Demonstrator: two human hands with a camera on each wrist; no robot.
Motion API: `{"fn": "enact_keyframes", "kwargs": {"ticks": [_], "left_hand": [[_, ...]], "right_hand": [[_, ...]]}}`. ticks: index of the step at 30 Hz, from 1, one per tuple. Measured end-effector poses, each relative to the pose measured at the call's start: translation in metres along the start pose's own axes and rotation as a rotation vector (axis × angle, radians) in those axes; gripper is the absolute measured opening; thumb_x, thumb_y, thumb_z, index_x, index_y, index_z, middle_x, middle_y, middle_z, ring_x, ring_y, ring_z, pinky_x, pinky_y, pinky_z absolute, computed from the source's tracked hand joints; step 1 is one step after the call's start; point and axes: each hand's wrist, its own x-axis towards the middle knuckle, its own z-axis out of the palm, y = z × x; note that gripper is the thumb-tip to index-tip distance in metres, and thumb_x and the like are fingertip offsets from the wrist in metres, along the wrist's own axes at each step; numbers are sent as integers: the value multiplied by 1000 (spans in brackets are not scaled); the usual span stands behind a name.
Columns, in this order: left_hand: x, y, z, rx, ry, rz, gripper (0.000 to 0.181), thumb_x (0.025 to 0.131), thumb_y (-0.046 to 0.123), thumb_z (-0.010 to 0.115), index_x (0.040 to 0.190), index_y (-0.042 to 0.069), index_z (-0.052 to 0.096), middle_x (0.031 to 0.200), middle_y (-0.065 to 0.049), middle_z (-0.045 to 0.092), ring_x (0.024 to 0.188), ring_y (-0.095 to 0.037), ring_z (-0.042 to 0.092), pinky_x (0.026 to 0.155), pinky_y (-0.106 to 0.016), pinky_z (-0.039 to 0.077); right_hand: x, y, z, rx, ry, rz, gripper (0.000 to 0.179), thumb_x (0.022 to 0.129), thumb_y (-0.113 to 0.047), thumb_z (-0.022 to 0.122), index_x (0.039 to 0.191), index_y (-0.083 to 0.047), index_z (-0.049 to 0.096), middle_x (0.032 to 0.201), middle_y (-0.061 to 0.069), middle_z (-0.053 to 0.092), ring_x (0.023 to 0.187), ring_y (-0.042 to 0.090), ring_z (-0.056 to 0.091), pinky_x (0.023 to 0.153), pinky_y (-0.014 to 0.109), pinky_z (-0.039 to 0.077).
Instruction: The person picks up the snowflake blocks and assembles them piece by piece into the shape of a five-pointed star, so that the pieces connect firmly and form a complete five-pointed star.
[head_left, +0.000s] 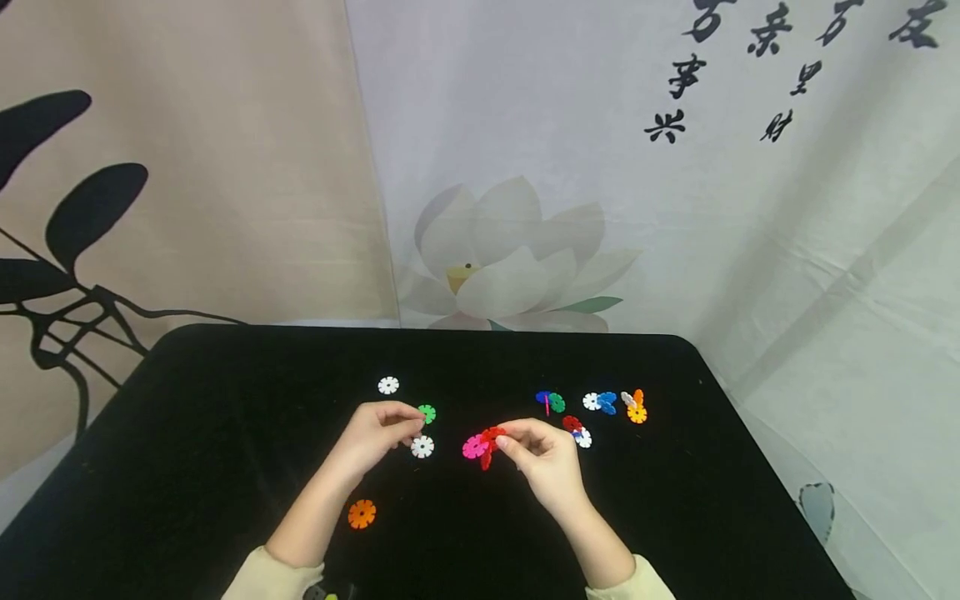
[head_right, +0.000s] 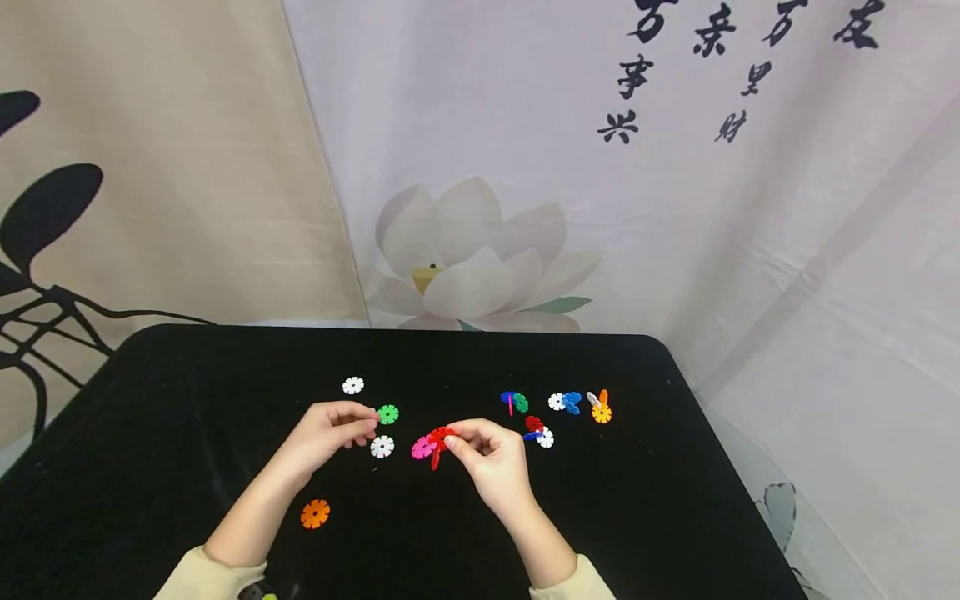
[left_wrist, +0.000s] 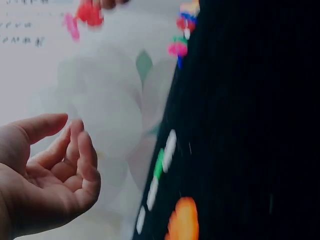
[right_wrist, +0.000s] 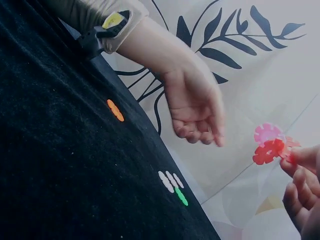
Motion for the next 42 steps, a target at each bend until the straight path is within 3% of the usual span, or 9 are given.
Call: {"fn": "enact_keyframes", "kwargs": {"ticks": [5, 8, 12, 15, 20, 24, 32, 37, 42], "left_hand": [[10, -24, -18, 51, 72, 7, 26, 91, 12, 65, 112, -3, 65, 105, -12, 66, 95, -26, 62, 86, -45, 50], [16, -36, -23, 85, 60, 36, 29, 91, 11, 64, 116, -4, 63, 109, -14, 65, 99, -28, 62, 88, -46, 50], [21, -50, -25, 156, 33, 58, 34, 91, 14, 64, 120, -4, 61, 106, -15, 64, 95, -28, 61, 83, -45, 52], [23, -55, -26, 201, 39, 27, 36, 90, 14, 65, 123, -1, 61, 105, -15, 62, 94, -28, 58, 80, -45, 51], [27, -56, -24, 270, 56, 5, 37, 90, 11, 66, 124, -1, 60, 117, -19, 57, 87, -24, 56, 71, -36, 50], [32, -52, -19, 345, 80, 11, 35, 87, 9, 68, 120, -4, 62, 115, -20, 55, 76, -21, 53, 62, -31, 47], [36, -45, -8, 461, 135, -41, 29, 84, 7, 71, 111, -2, 64, 109, -20, 55, 95, -33, 55, 79, -47, 50], [35, -44, -7, 465, 153, -63, 25, 82, 5, 73, 105, -2, 64, 106, -19, 55, 90, -32, 55, 75, -45, 50], [33, -45, -9, 398, 174, -74, 21, 81, 3, 74, 98, -2, 62, 91, -13, 58, 77, -26, 54, 67, -38, 49]], "right_hand": [[1, 0, -2, 8, -14, 30, 10, 85, 4, 68, 95, 3, 70, 77, 12, 67, 56, 22, 54, 51, 23, 46], [2, 1, -3, 22, -25, 27, 10, 85, 4, 67, 96, 4, 69, 79, 14, 68, 56, 23, 54, 51, 22, 46], [3, 4, -4, 42, -49, 24, 10, 86, 4, 67, 95, 6, 69, 80, 16, 68, 55, 14, 53, 51, 21, 46], [3, 5, -4, 49, -68, 25, 10, 86, 4, 67, 96, 6, 68, 80, 17, 67, 55, 12, 53, 51, 22, 46], [3, 6, -4, 58, -82, 31, 10, 87, 4, 66, 96, 6, 68, 79, 17, 67, 54, 13, 53, 51, 23, 47], [3, 6, -5, 68, -94, 19, 10, 88, 4, 65, 96, 7, 67, 80, 19, 66, 55, 14, 53, 51, 24, 47], [4, 6, -5, 74, -102, 21, 10, 88, 3, 65, 97, 7, 67, 81, 18, 66, 56, 14, 54, 52, 22, 47], [3, 6, -5, 79, -86, 17, 10, 87, 4, 65, 96, 8, 67, 81, 19, 66, 55, 12, 52, 52, 23, 47], [4, 4, -5, 92, -66, 31, 10, 87, 5, 65, 96, 8, 66, 80, 18, 66, 56, 12, 52, 52, 22, 47]]}}
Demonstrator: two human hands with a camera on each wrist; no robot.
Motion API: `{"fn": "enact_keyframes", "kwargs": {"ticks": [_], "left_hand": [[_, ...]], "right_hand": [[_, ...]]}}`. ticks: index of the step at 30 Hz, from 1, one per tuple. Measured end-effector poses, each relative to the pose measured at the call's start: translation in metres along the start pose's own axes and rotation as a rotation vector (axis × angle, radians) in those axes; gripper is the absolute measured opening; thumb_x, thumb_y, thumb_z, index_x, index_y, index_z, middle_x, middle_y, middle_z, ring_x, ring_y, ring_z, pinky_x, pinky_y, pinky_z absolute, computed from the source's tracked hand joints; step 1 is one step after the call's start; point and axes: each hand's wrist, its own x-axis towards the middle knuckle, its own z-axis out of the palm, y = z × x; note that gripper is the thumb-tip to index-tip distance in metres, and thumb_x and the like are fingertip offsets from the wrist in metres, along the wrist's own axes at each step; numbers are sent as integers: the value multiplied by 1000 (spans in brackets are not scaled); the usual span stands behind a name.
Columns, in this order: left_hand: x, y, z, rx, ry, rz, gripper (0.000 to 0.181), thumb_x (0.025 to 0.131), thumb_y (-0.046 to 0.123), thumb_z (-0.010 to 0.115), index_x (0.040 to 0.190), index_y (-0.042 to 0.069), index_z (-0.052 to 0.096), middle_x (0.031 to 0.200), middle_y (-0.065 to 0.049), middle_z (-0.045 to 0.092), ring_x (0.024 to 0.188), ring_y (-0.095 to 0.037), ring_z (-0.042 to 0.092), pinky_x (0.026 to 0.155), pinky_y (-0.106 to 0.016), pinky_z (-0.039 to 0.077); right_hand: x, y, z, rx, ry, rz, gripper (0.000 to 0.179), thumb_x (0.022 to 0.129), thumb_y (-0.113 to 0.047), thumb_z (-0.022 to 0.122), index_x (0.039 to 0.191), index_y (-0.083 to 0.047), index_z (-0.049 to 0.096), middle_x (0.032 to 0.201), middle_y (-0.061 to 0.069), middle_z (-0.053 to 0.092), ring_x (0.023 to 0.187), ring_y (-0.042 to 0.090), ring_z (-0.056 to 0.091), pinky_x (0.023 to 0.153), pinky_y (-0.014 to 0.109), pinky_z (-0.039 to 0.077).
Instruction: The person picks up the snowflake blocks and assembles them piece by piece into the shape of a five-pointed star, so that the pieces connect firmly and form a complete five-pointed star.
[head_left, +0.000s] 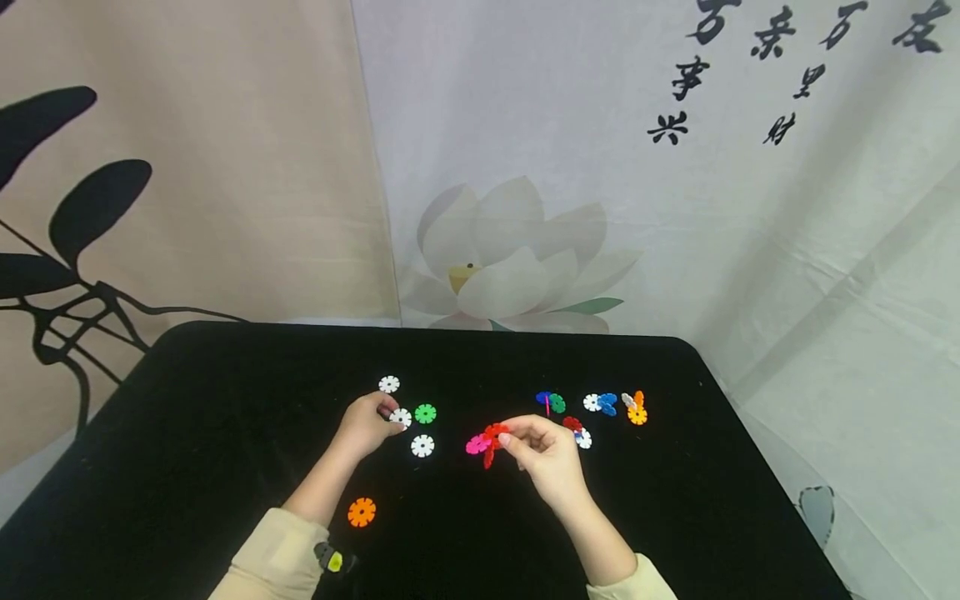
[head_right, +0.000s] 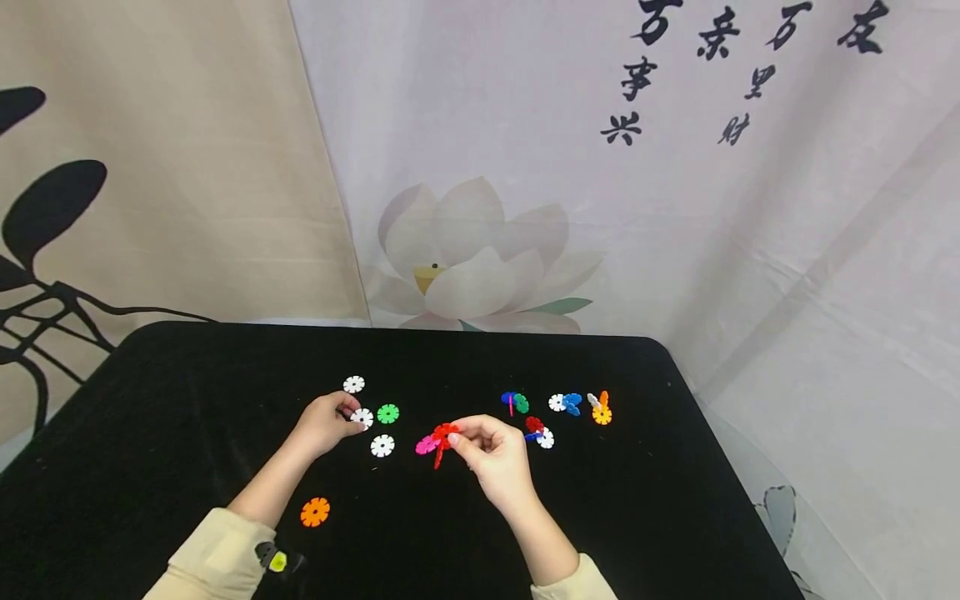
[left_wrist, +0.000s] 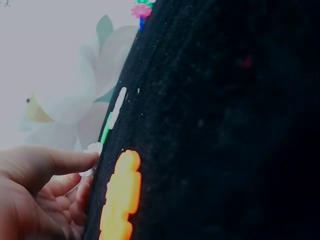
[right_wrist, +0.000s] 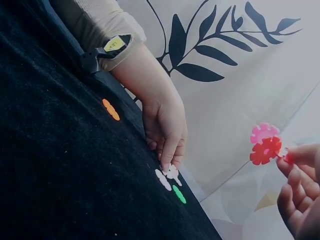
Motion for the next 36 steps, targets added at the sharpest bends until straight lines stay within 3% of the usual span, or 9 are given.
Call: {"fn": "enact_keyframes", "kwargs": {"ticks": [4, 12, 17, 24, 32, 36], "left_hand": [[-2, -2, -2, -42, 1, -3, 16, 83, 4, 73, 95, -3, 65, 83, -10, 58, 73, -23, 53, 65, -35, 50], [-12, -1, -5, -180, -1, 28, 13, 89, 10, 68, 98, 1, 71, 90, -7, 66, 82, -22, 60, 77, -41, 52], [-22, 19, -2, -326, 0, 67, 15, 89, 16, 69, 99, 5, 71, 90, -5, 69, 84, -20, 63, 80, -38, 52], [-41, 52, 2, -482, -51, 110, 17, 88, 19, 71, 96, 5, 70, 90, -5, 70, 86, -22, 64, 78, -34, 51], [-55, 73, 0, -516, -47, 165, 13, 86, 15, 73, 94, 4, 71, 87, -6, 70, 79, -20, 62, 71, -31, 52], [-59, 81, -1, -500, -51, 187, 9, 86, 9, 72, 93, 4, 71, 86, -5, 70, 78, -19, 61, 71, -29, 52]], "right_hand": [[1, 0, 0, 20, 17, 31, 9, 87, 6, 65, 95, 9, 65, 80, 17, 66, 56, 11, 52, 53, 23, 48], [4, 21, -4, 60, 58, 89, 8, 86, 5, 67, 93, 5, 64, 78, 15, 65, 56, 17, 54, 53, 24, 49], [3, 21, -4, 62, 67, 79, 9, 86, 1, 69, 91, 4, 63, 76, 14, 65, 55, 17, 53, 53, 23, 48], [1, 18, -4, 72, 57, 69, 12, 85, -2, 70, 91, 4, 62, 75, 7, 66, 55, 19, 54, 54, 23, 48], [0, 14, -1, 84, 36, 59, 10, 86, 1, 68, 93, 5, 62, 81, 22, 66, 55, 20, 54, 54, 23, 49], [-1, 14, -1, 66, 38, 47, 11, 86, -1, 69, 92, 4, 62, 80, 22, 65, 54, 19, 54, 54, 24, 49]]}}
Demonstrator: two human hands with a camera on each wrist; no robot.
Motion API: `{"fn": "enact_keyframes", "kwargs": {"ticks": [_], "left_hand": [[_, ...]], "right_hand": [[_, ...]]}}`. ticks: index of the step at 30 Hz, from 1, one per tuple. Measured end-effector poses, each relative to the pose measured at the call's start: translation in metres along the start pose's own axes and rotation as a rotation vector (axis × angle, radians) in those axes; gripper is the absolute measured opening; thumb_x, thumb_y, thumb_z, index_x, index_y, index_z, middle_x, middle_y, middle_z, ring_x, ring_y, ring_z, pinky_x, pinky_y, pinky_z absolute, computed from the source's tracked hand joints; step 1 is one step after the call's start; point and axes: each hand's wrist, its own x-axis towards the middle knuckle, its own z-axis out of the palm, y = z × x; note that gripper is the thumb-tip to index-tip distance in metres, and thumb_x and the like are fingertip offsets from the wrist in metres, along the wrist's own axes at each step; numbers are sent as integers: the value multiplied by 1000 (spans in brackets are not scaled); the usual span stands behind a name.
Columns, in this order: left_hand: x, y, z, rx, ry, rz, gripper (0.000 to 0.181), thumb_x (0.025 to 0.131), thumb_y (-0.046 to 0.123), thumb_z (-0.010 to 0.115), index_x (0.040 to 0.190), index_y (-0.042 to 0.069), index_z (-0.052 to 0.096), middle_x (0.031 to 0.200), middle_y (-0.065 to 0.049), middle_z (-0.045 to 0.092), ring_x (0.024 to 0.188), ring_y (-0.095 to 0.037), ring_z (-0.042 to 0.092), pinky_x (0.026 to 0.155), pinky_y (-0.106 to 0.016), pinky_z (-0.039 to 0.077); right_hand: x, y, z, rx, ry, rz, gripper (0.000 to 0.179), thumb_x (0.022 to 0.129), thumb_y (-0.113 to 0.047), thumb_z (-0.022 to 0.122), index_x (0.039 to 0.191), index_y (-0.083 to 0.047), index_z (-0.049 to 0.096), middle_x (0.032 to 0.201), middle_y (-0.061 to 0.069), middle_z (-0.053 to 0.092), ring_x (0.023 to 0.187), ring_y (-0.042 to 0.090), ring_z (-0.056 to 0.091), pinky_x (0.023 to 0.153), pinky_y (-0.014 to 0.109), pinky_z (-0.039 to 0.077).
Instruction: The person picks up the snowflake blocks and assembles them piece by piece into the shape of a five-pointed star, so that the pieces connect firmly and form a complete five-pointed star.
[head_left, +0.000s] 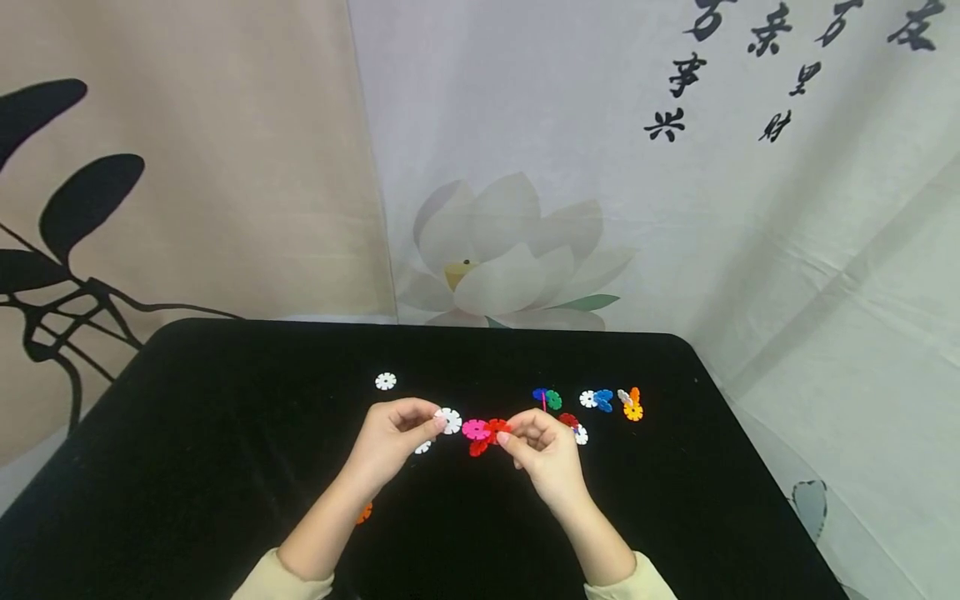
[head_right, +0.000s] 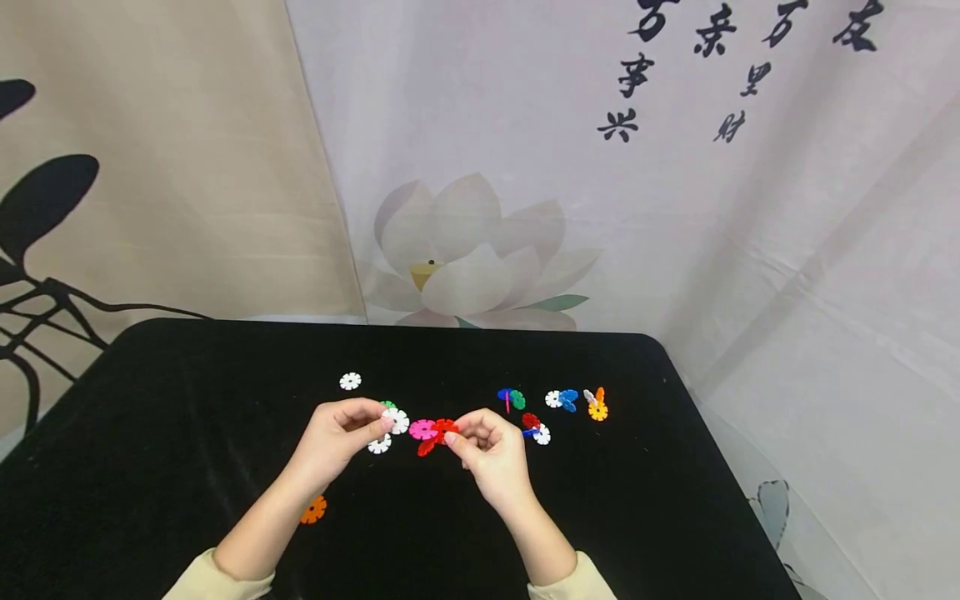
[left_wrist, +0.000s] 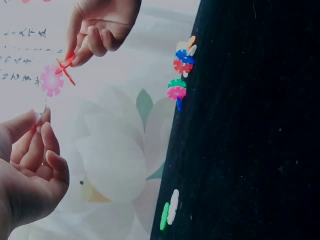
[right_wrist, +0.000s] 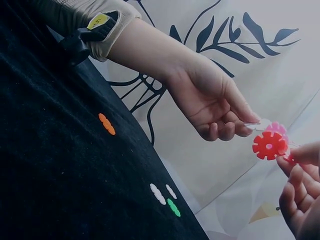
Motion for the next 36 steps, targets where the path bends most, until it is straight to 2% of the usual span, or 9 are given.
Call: {"fn": "enact_keyframes", "kwargs": {"ticks": [6, 8, 11, 15, 18, 21, 28, 31, 36], "left_hand": [[-7, 22, 3, 28, -7, 36, 5, 85, 2, 70, 90, 0, 70, 84, -8, 70, 75, -20, 62, 69, -29, 52], [-6, 19, 5, 35, -11, 35, 6, 86, 4, 71, 90, 1, 70, 84, -6, 70, 74, -19, 62, 67, -28, 51], [-4, 7, 6, 25, -6, 33, 7, 85, 8, 73, 91, 4, 71, 83, -4, 70, 73, -18, 62, 66, -28, 51], [-3, -3, 9, 3, 8, 63, 8, 84, 11, 74, 91, 7, 72, 83, -3, 70, 73, -19, 62, 66, -29, 52], [-5, -3, 13, 1, 14, 90, 8, 83, 11, 75, 89, 7, 72, 81, -2, 69, 71, -19, 62, 65, -28, 53], [-8, -3, 16, -13, 26, 107, 7, 82, 10, 76, 88, 7, 72, 78, -2, 69, 69, -18, 63, 65, -28, 54], [-9, -4, 20, -27, 15, 191, 8, 82, 5, 75, 89, 3, 73, 79, -3, 70, 68, -18, 62, 63, -28, 54], [-9, -4, 20, -19, 21, 231, 8, 82, 5, 75, 90, 3, 73, 78, -3, 70, 67, -17, 62, 62, -28, 54], [-9, -5, 23, -100, 12, 240, 10, 85, 7, 72, 94, 3, 70, 85, -6, 69, 76, -19, 65, 73, -29, 55]], "right_hand": [[-1, 0, 0, 9, 11, -3, 10, 85, 1, 69, 91, 5, 62, 79, 19, 66, 53, 18, 54, 53, 23, 48], [-1, 0, 0, 3, 7, 2, 9, 85, 5, 68, 91, 6, 62, 78, 20, 66, 53, 16, 53, 53, 23, 48], [-2, 0, 2, -10, 2, 9, 7, 85, 8, 67, 89, 7, 61, 76, 17, 66, 53, 16, 53, 53, 23, 48], [-3, 1, 4, -7, 15, 17, 9, 84, 4, 70, 89, 5, 63, 77, 11, 68, 53, 18, 54, 52, 23, 48], [-3, 2, 4, -14, 16, 1, 10, 83, 0, 73, 90, 4, 67, 78, 9, 69, 52, 17, 54, 51, 23, 47], [-3, 0, 6, -29, 5, -19, 8, 82, 3, 72, 88, 5, 69, 76, 10, 69, 51, 16, 53, 50, 22, 46], [-10, -20, 10, -71, -19, -69, 5, 80, 7, 72, 83, 8, 68, 74, 14, 69, 49, 13, 53, 49, 24, 47], [-9, -12, 10, -57, -9, -93, 5, 80, 9, 71, 83, 7, 68, 72, 13, 68, 49, 14, 53, 48, 24, 47], [-5, 6, 13, -19, -29, -151, 5, 81, 7, 71, 83, 3, 68, 72, 13, 68, 48, 17, 53, 47, 25, 47]]}}
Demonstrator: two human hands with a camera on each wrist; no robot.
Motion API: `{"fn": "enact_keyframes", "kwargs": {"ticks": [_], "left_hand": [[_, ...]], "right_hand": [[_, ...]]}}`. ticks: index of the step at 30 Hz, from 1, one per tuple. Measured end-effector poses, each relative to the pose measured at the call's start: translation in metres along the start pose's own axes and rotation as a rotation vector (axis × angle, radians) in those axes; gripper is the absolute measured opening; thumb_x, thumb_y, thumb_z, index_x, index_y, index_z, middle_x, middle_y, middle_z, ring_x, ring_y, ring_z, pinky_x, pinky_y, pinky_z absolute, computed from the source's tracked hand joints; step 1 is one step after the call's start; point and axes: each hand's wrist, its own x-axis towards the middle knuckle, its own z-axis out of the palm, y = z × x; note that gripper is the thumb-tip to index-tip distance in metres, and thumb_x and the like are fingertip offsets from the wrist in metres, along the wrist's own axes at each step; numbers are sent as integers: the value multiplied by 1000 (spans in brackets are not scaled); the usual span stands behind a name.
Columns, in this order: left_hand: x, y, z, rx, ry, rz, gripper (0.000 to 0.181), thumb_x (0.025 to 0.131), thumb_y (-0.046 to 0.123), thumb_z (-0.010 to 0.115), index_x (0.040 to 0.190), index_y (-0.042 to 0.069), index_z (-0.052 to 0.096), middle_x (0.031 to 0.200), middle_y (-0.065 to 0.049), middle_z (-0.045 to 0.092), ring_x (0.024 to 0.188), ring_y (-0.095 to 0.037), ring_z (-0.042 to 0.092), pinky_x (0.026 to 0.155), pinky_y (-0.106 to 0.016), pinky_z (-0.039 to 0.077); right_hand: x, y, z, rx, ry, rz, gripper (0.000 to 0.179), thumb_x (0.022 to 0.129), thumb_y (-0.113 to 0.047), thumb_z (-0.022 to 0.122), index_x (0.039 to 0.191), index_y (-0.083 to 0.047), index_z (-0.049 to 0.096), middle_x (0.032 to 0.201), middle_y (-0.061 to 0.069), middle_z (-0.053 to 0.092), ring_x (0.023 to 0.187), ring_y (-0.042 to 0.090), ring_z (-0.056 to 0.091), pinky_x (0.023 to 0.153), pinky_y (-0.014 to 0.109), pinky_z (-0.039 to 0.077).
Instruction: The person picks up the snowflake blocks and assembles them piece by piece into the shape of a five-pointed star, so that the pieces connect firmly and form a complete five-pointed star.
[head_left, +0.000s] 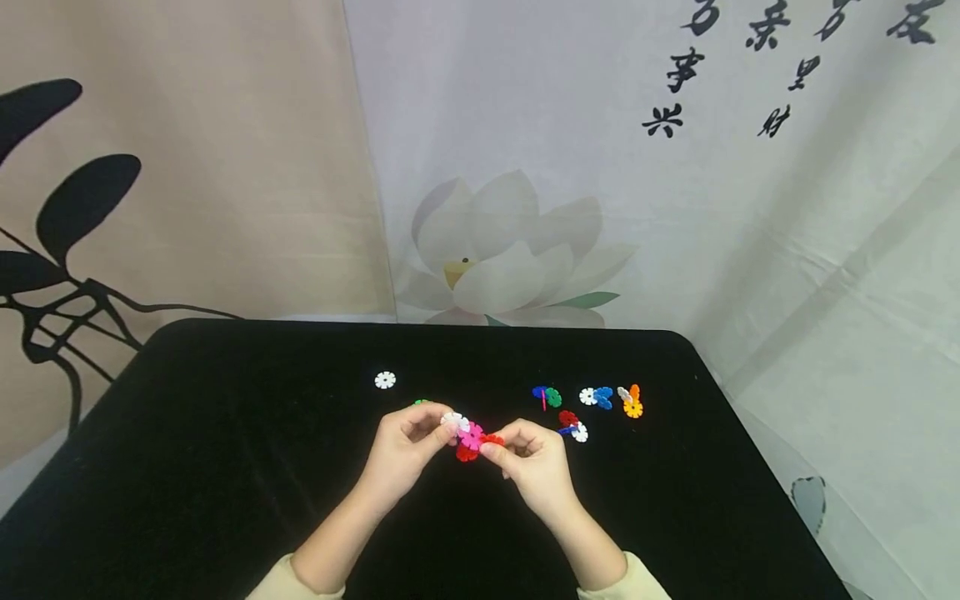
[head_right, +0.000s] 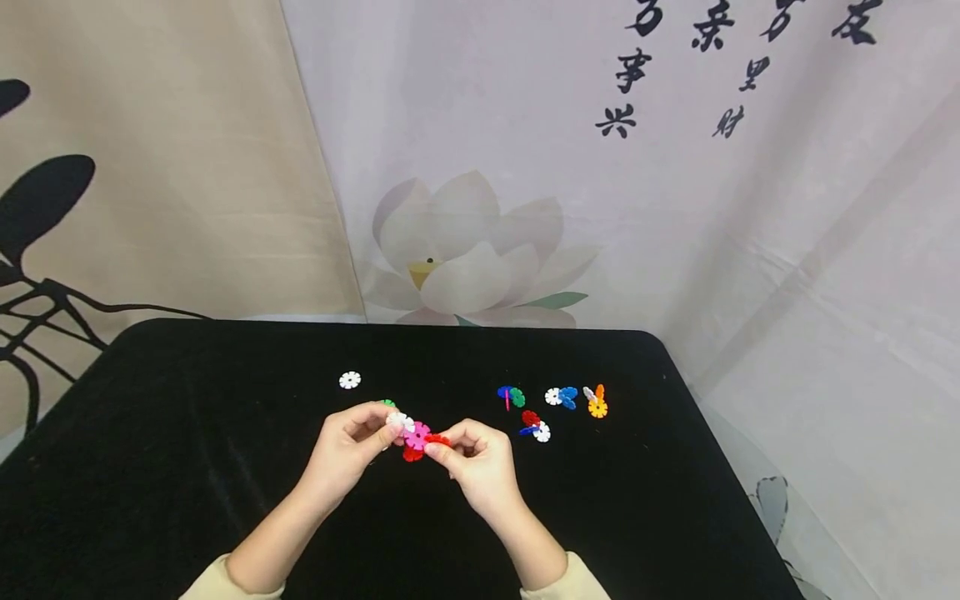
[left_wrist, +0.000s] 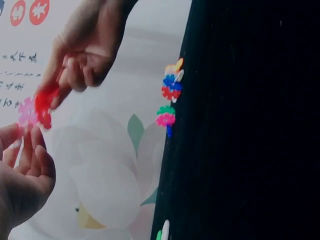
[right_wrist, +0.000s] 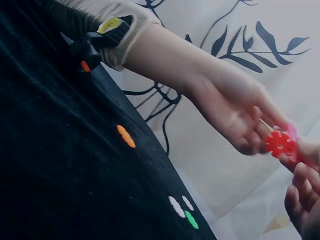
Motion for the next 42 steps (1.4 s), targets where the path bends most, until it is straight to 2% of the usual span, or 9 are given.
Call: {"fn": "enact_keyframes", "kwargs": {"ticks": [4, 8, 12, 20, 24, 30, 35, 39, 42], "left_hand": [[-1, -4, 3, -19, -43, 4, 16, 88, 6, 69, 103, 1, 67, 99, -7, 67, 92, -22, 62, 82, -31, 52], [-2, -5, 4, 37, -64, 0, 24, 85, 8, 72, 109, 5, 66, 102, -4, 66, 93, -25, 59, 81, -40, 49], [-2, -5, 4, 72, -73, -10, 26, 85, 12, 74, 109, 8, 66, 101, 0, 69, 93, -27, 60, 79, -45, 47], [-1, -3, 6, 63, -65, -15, 25, 85, 12, 74, 108, 7, 66, 96, 0, 71, 93, -28, 60, 78, -35, 48], [-1, -3, 6, 42, -79, -40, 28, 86, 13, 73, 111, 5, 65, 103, -1, 71, 96, -29, 61, 79, -33, 48], [1, -2, 4, -19, -75, -65, 32, 88, 10, 70, 118, 4, 62, 106, -8, 70, 96, -22, 64, 81, -30, 52], [3, -1, -1, -106, -115, -76, 46, 92, 5, 62, 136, 2, 48, 116, -18, 64, 104, -24, 63, 88, -30, 50], [4, 1, -3, -100, -162, -95, 53, 96, 6, 55, 146, 6, 37, 118, -19, 62, 105, -24, 62, 87, -29, 50], [3, 1, -4, -66, -191, -116, 55, 99, 9, 50, 150, 11, 31, 114, -19, 61, 103, -24, 61, 87, -29, 50]], "right_hand": [[-1, 3, 3, 18, 23, -20, 5, 83, 3, 71, 82, 1, 67, 71, 12, 67, 48, 17, 54, 47, 26, 47], [-2, 2, 4, 37, 79, -2, 5, 84, 1, 71, 81, 0, 66, 68, 8, 65, 48, 15, 53, 47, 25, 46], [-3, 1, 4, 40, 73, 18, 6, 84, -1, 71, 81, 1, 66, 65, 7, 63, 48, 15, 53, 49, 24, 46], [-2, 3, 7, 6, 42, 46, 6, 83, 6, 70, 78, 4, 67, 64, 23, 59, 48, 16, 52, 48, 25, 47], [-3, 5, 6, -9, -1, 52, 5, 83, 7, 69, 79, 6, 67, 69, 19, 64, 49, 26, 53, 48, 25, 48], [2, 4, -5, -66, -77, 8, 5, 88, 4, 64, 87, 5, 69, 75, 18, 67, 53, 23, 55, 50, 27, 49], [16, -3, -34, -191, 84, 139, 10, 91, -2, 63, 95, 5, 69, 86, 14, 71, 61, 25, 59, 56, 25, 50], [26, 23, -67, -336, 224, 255, 13, 89, -6, 67, 99, 2, 71, 89, 10, 71, 68, 17, 61, 58, 20, 48], [29, 42, -85, -479, 263, 271, 18, 87, -8, 70, 103, 1, 70, 93, 10, 70, 72, 18, 61, 57, 20, 48]]}}
